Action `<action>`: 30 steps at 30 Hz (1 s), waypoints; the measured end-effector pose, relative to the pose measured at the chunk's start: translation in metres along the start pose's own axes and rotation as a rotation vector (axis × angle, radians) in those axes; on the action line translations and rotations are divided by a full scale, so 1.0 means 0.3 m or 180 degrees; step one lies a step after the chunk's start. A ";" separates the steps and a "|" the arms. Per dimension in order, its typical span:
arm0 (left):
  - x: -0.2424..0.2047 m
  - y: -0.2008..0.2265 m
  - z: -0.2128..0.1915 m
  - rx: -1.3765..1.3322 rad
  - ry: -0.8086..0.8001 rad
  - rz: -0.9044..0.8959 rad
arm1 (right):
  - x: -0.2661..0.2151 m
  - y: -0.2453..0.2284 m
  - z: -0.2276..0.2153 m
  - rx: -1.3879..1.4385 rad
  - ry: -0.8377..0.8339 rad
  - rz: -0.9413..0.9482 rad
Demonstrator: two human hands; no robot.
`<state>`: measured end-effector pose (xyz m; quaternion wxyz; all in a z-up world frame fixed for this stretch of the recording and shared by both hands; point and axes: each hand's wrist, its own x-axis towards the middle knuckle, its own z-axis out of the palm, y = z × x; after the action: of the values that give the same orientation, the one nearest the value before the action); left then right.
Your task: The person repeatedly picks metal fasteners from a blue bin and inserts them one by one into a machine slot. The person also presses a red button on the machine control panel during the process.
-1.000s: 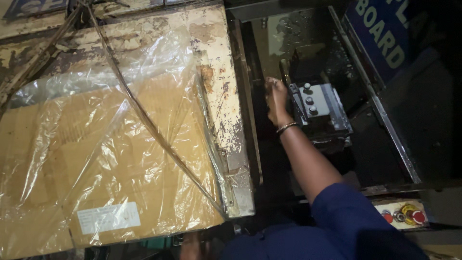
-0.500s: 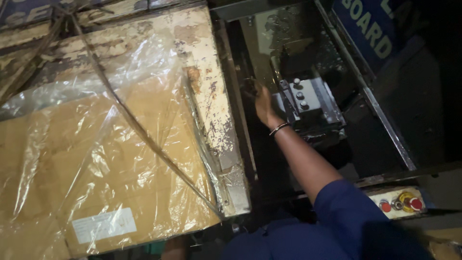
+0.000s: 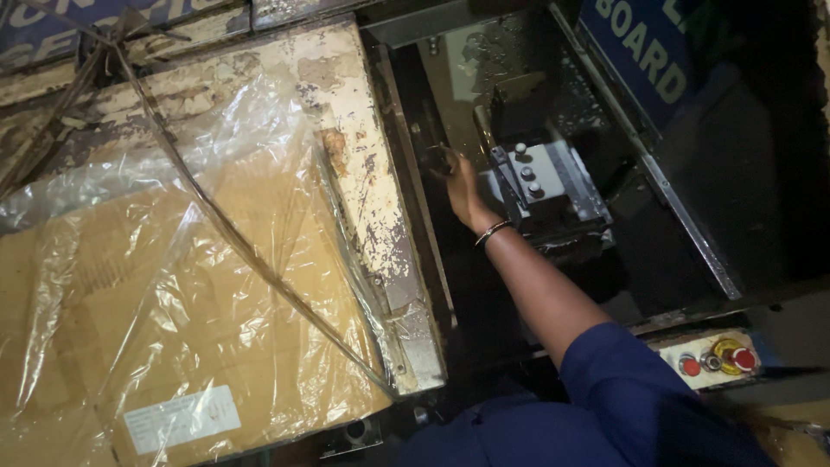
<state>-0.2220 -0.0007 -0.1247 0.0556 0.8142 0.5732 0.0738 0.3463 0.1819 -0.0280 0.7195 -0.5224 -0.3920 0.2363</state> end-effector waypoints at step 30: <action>0.005 0.263 -0.300 -0.0711 0.1572 0.2489 | -0.055 0.111 -0.026 0.2249 0.0128 0.0597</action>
<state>-0.1650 -0.0253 -0.0225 -0.0271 0.9160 0.2084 0.3417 0.3452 0.1765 -0.0657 0.8382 -0.2799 -0.2224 0.4118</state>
